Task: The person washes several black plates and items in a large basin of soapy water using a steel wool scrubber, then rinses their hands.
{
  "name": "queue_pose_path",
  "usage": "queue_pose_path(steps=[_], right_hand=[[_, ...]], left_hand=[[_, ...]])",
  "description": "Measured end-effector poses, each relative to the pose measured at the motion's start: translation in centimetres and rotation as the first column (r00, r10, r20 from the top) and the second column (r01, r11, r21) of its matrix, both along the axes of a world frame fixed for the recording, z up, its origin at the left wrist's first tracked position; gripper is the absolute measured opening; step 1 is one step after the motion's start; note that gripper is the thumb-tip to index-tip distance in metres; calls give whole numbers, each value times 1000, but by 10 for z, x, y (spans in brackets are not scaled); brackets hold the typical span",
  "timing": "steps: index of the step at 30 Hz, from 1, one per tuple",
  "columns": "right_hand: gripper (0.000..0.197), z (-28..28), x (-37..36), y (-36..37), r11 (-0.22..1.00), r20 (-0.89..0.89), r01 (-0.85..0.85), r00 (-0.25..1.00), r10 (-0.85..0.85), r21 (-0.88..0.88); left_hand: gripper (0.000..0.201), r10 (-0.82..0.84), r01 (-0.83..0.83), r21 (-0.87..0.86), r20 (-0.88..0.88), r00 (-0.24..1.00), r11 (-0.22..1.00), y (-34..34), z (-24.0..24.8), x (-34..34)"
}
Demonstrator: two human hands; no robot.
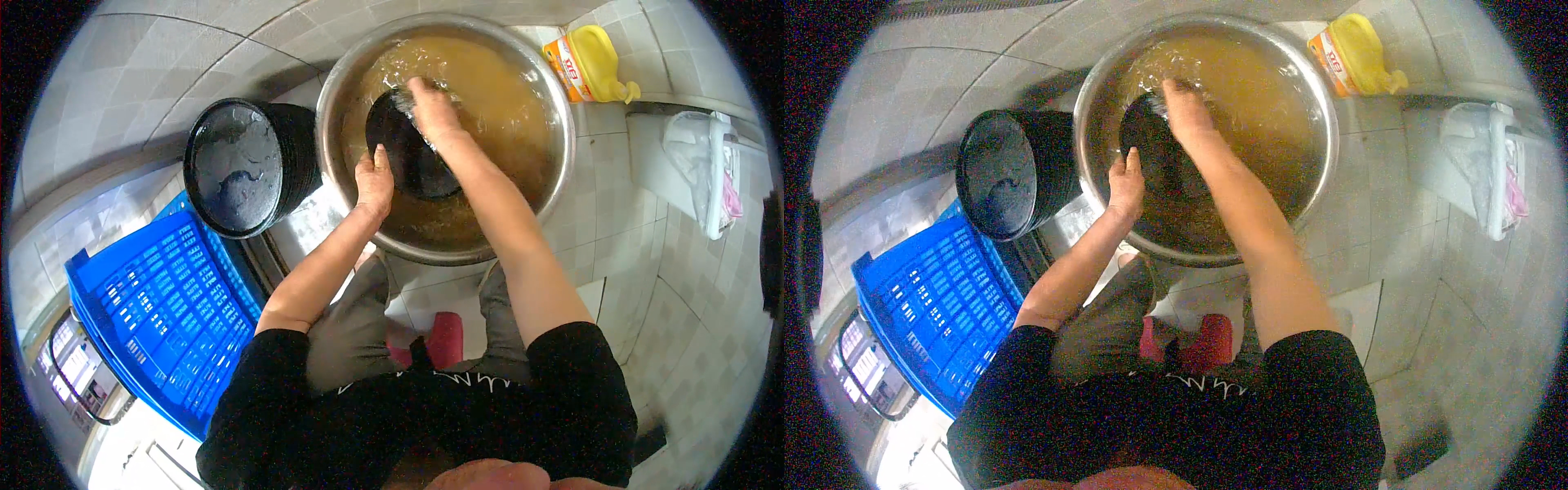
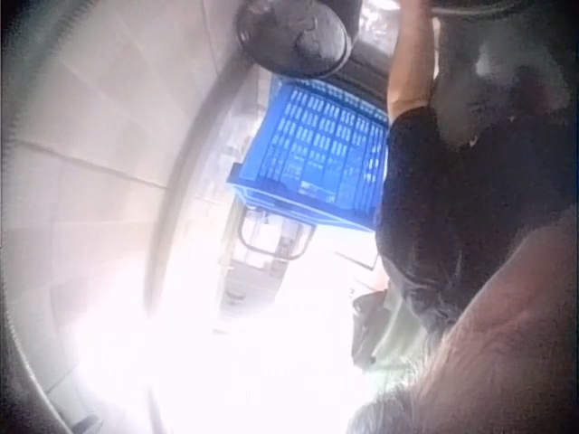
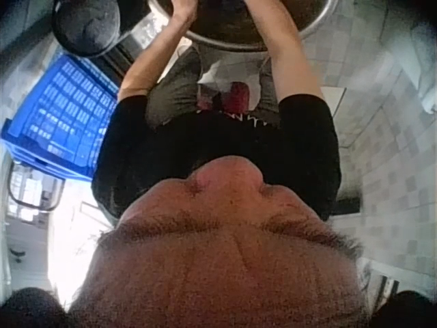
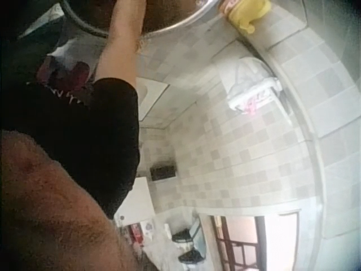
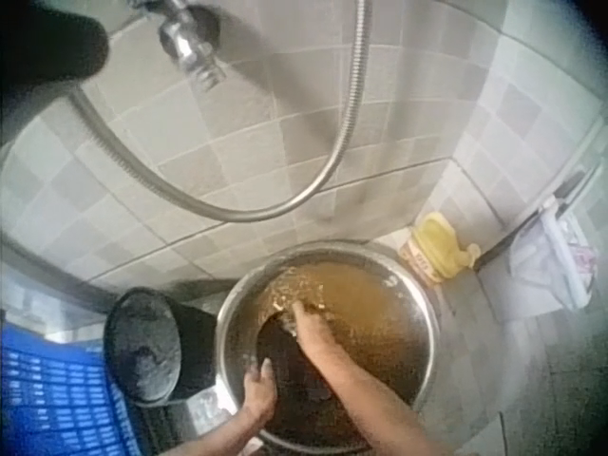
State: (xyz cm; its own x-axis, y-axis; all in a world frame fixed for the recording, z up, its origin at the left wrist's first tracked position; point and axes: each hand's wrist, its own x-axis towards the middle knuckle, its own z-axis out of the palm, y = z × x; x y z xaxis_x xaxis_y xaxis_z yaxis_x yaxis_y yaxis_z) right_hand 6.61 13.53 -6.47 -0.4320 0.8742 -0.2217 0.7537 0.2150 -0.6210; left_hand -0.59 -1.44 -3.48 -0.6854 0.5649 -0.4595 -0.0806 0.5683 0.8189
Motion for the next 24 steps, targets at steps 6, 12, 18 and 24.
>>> queue_pose_path(steps=[6,12,18,24], right_hand=[[26,-24,75,-19,964,82,-168,985,154,205],[9,8,71,-109,908,-118,-339,920,375,245],[4,28,8,-99,929,-333,-280,875,351,244],[16,16,-27,-53,933,-254,-147,937,237,329]], left_hand=[[36,9,-8,4,-77,997,1000,10,-15,-18],[39,280,-273,-69,133,951,960,18,-2,-27],[48,191,-176,-83,244,951,981,24,15,-19],[39,76,-89,67,172,982,994,9,-24,-37]])
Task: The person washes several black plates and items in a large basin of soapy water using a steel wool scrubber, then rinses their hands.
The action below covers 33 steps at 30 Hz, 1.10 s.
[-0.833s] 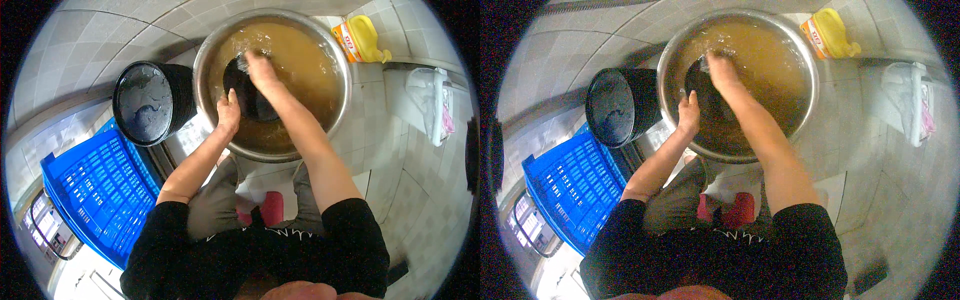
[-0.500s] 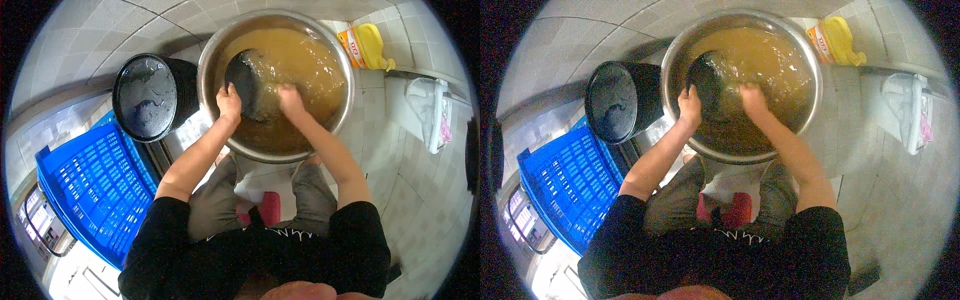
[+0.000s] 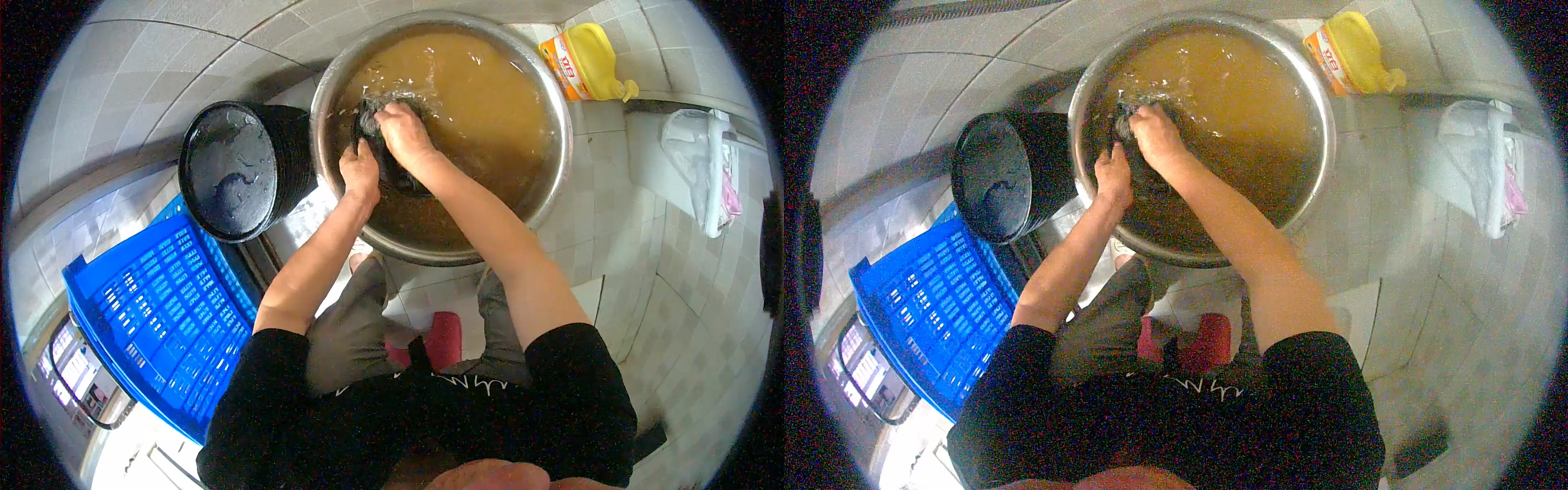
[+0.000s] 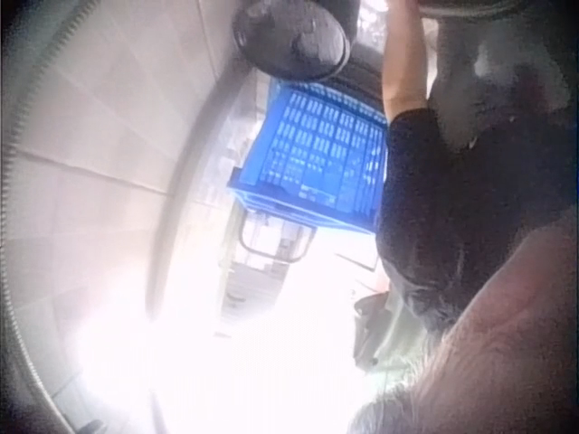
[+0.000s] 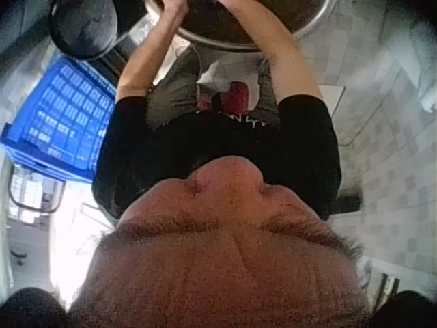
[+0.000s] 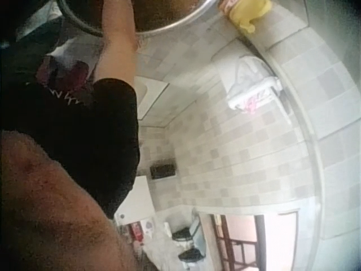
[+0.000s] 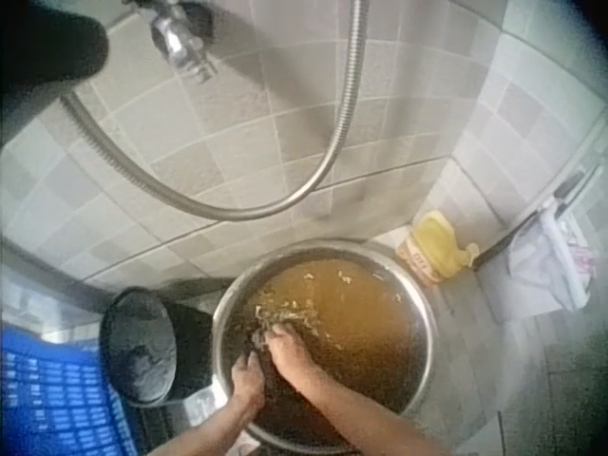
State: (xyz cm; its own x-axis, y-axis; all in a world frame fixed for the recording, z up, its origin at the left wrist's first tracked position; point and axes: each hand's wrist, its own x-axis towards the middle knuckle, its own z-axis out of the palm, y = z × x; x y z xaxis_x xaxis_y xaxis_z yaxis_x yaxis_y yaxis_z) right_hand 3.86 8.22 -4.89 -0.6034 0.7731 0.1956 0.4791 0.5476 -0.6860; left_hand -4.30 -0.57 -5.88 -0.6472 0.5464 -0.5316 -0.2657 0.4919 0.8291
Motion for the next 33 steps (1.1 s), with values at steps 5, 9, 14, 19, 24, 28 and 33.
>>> queue_pose_path(steps=[5,9,14,19,24,28,33], right_hand=[[21,-12,30,35,994,353,56,932,-86,94],[21,-22,93,54,974,397,222,900,-183,-53],[33,-4,162,74,826,255,453,888,-383,-335],[36,29,197,81,786,23,416,889,-457,-457],[24,54,178,58,943,68,194,981,-182,-272],[23,61,160,37,964,-7,41,999,-45,-264],[19,41,136,-17,974,-89,37,994,-59,-225]], left_hand=[[31,-109,113,-20,-457,882,993,18,12,-4],[21,-265,296,-85,-713,649,951,59,70,1],[21,-375,672,-116,-891,254,731,88,105,-1],[37,-464,815,-367,-875,-139,448,95,115,7],[67,-450,750,-244,-889,79,614,65,103,10],[78,-265,510,333,-564,782,793,32,69,23],[33,-175,5,247,673,718,969,3,67,23]])
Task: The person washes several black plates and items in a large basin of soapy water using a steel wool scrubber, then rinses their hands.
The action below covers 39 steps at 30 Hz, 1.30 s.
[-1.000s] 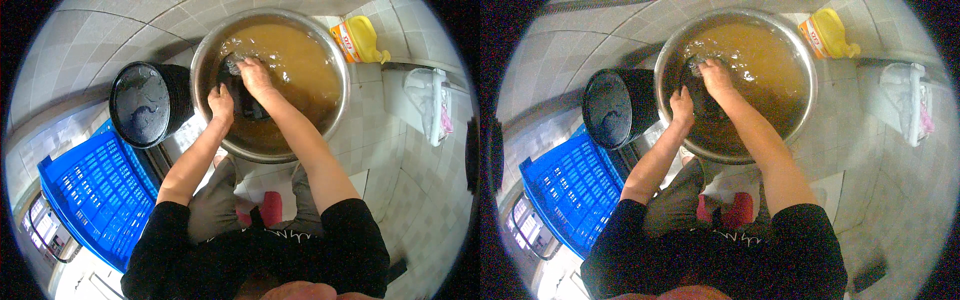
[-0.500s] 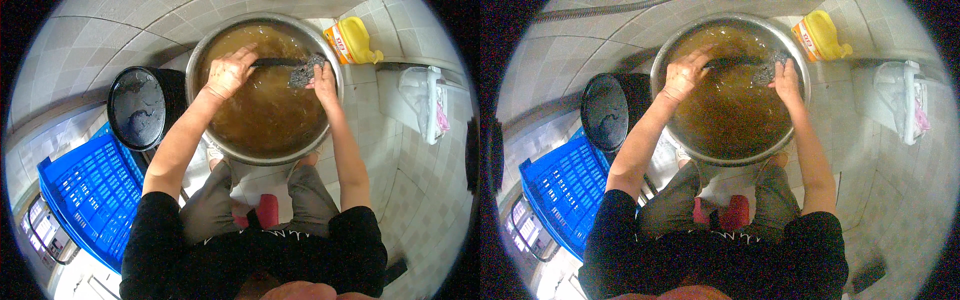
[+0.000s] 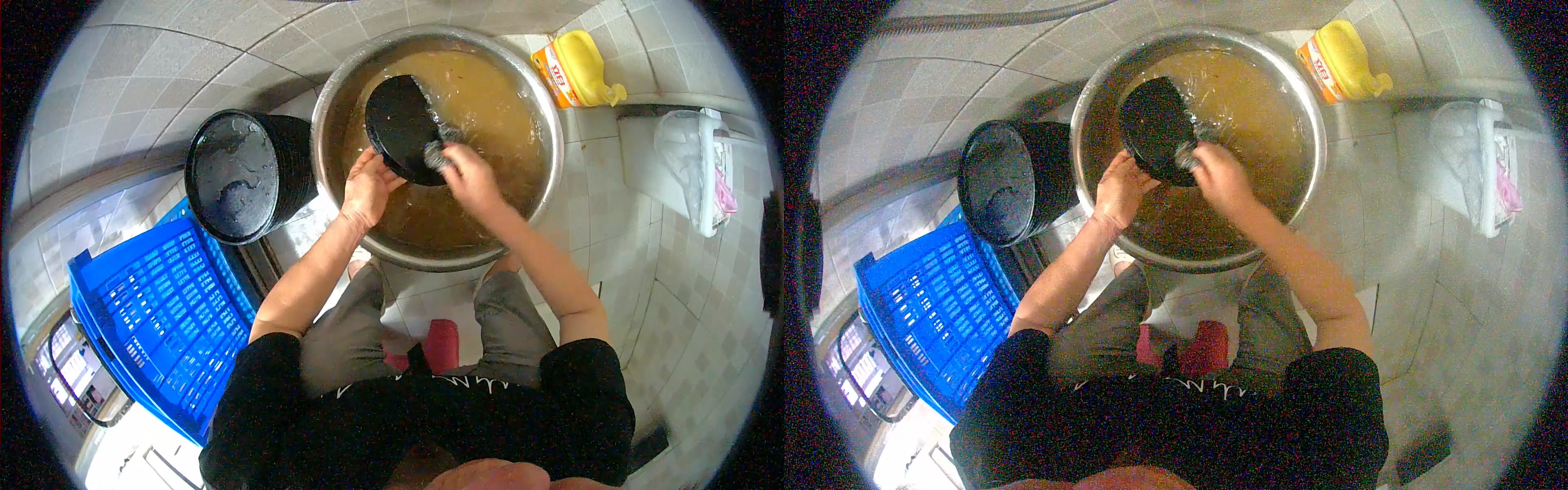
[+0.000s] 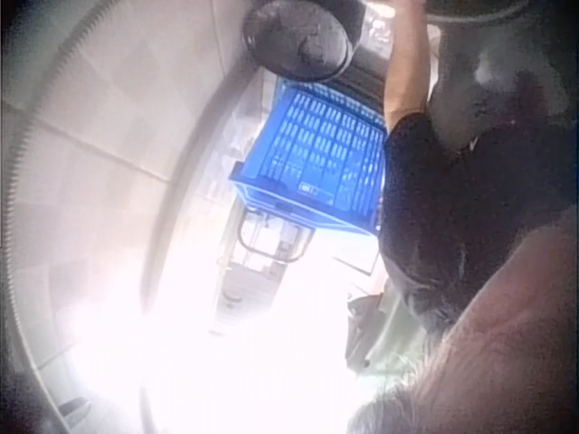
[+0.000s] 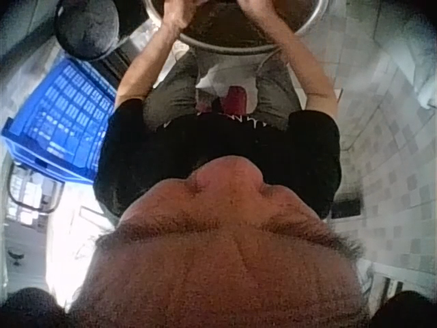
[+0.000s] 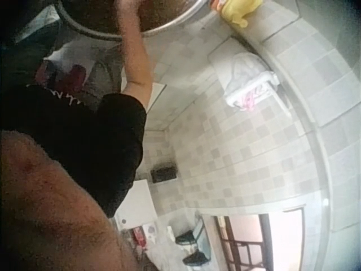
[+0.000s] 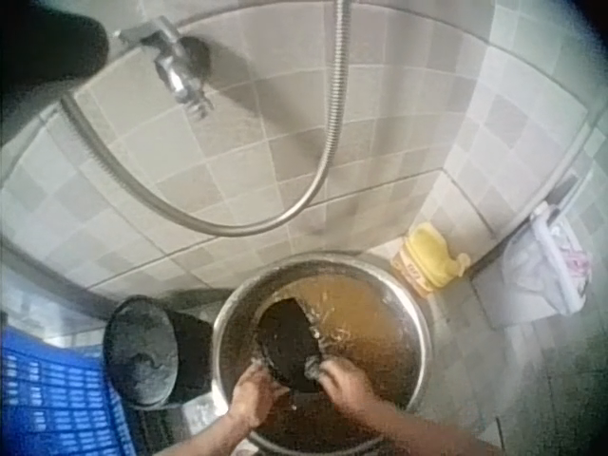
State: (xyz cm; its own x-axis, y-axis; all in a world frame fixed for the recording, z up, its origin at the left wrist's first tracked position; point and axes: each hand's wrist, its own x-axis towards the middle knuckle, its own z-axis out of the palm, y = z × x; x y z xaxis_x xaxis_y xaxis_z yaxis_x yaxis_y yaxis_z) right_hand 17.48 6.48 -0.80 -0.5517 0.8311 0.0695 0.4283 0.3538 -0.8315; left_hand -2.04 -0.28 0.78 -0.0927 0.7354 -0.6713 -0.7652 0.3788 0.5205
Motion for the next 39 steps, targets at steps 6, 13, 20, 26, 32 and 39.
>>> queue_pose_path(steps=[6,13,20,26,32,39], right_hand=[[16,-31,-52,-13,888,33,-286,955,294,359],[20,-59,-43,66,873,481,-133,867,-126,469],[28,-59,-26,34,969,525,-31,845,-106,246],[16,-31,-97,-2,937,124,-193,979,163,291],[26,-60,-116,78,983,392,-114,919,49,145],[23,-46,-55,71,998,673,20,739,28,-63]], left_hand=[[29,55,-80,-138,-178,983,987,-6,-14,4],[26,33,-61,-169,-164,986,984,-6,-27,-8],[22,-28,-5,-220,-149,988,976,-9,-21,-4],[25,-23,-23,-219,-204,979,976,-22,-39,-7],[33,-26,-29,-231,-231,973,973,-14,-29,-5],[34,-29,-55,-287,-279,960,956,-12,-31,-15]])
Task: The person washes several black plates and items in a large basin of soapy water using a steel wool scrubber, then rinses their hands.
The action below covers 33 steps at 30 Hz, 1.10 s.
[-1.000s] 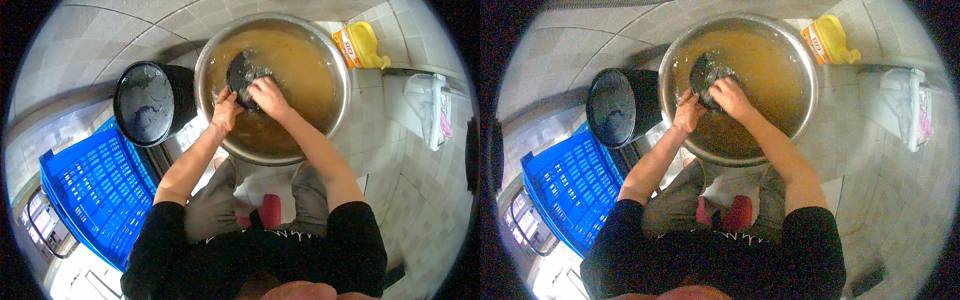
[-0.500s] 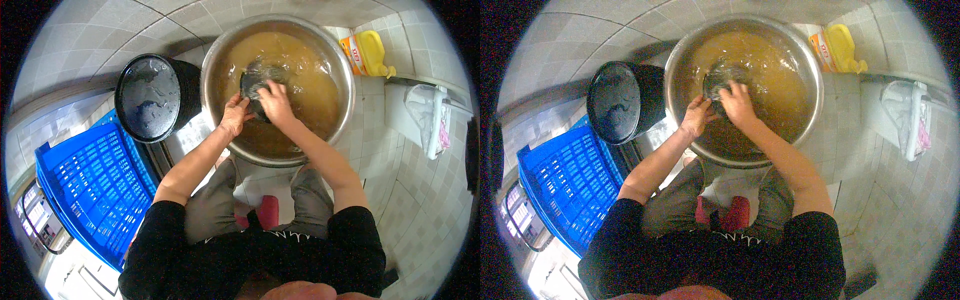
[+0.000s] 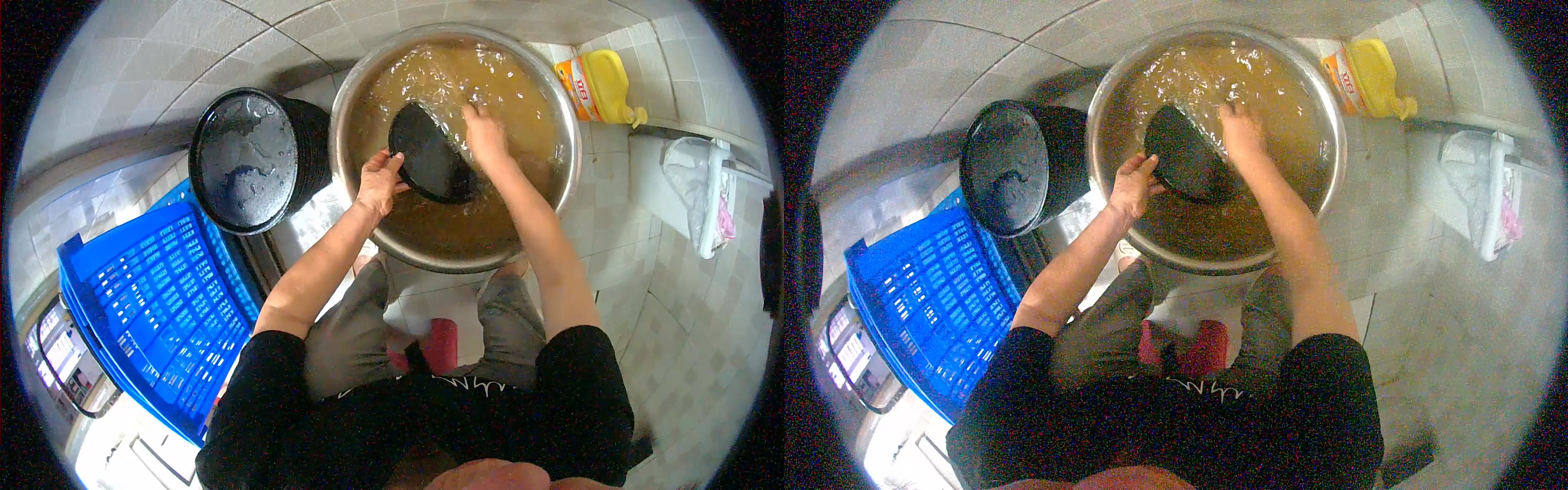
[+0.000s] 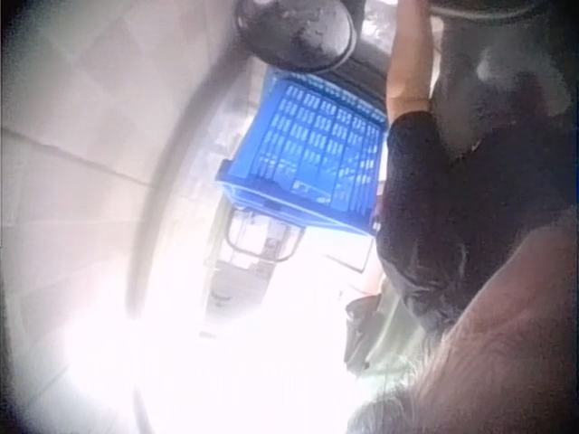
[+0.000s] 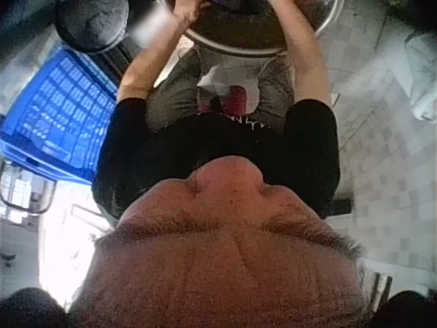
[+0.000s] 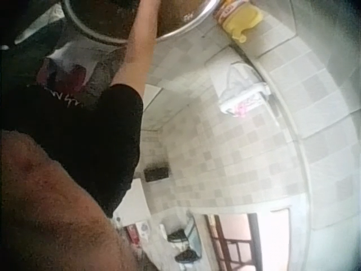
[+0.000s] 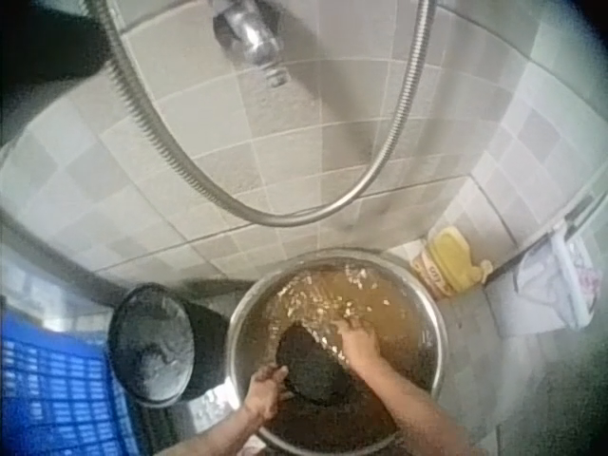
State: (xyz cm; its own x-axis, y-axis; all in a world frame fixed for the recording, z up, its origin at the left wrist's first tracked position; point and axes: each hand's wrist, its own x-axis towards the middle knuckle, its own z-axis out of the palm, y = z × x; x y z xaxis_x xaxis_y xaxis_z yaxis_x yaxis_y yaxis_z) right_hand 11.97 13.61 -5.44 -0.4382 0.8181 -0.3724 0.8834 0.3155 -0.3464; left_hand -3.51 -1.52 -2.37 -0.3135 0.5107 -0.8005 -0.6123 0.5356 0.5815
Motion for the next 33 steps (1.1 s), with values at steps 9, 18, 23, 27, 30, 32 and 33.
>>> queue_pose_path(steps=[9,18,23,27,30,32,33], right_hand=[[27,34,0,-115,887,-236,-312,885,402,340],[56,70,57,-114,936,-228,-226,929,290,271],[54,91,53,-85,887,-293,-27,939,181,460],[51,87,60,-54,875,-292,83,954,68,477],[45,95,65,-26,820,-351,186,936,19,541],[39,94,72,-7,821,-489,326,870,-66,468],[38,94,77,-2,826,-522,369,846,-108,427]], left_hand=[[30,-34,32,-38,-63,997,999,1,-17,1],[23,-4,4,-22,-24,1000,1000,36,61,13],[16,-82,-14,373,238,968,928,58,77,20],[24,-123,-43,464,322,939,885,66,76,28],[33,-89,6,379,202,975,925,58,64,20],[42,-101,76,203,117,988,976,45,43,12],[42,-99,75,202,116,988,977,40,32,12]])
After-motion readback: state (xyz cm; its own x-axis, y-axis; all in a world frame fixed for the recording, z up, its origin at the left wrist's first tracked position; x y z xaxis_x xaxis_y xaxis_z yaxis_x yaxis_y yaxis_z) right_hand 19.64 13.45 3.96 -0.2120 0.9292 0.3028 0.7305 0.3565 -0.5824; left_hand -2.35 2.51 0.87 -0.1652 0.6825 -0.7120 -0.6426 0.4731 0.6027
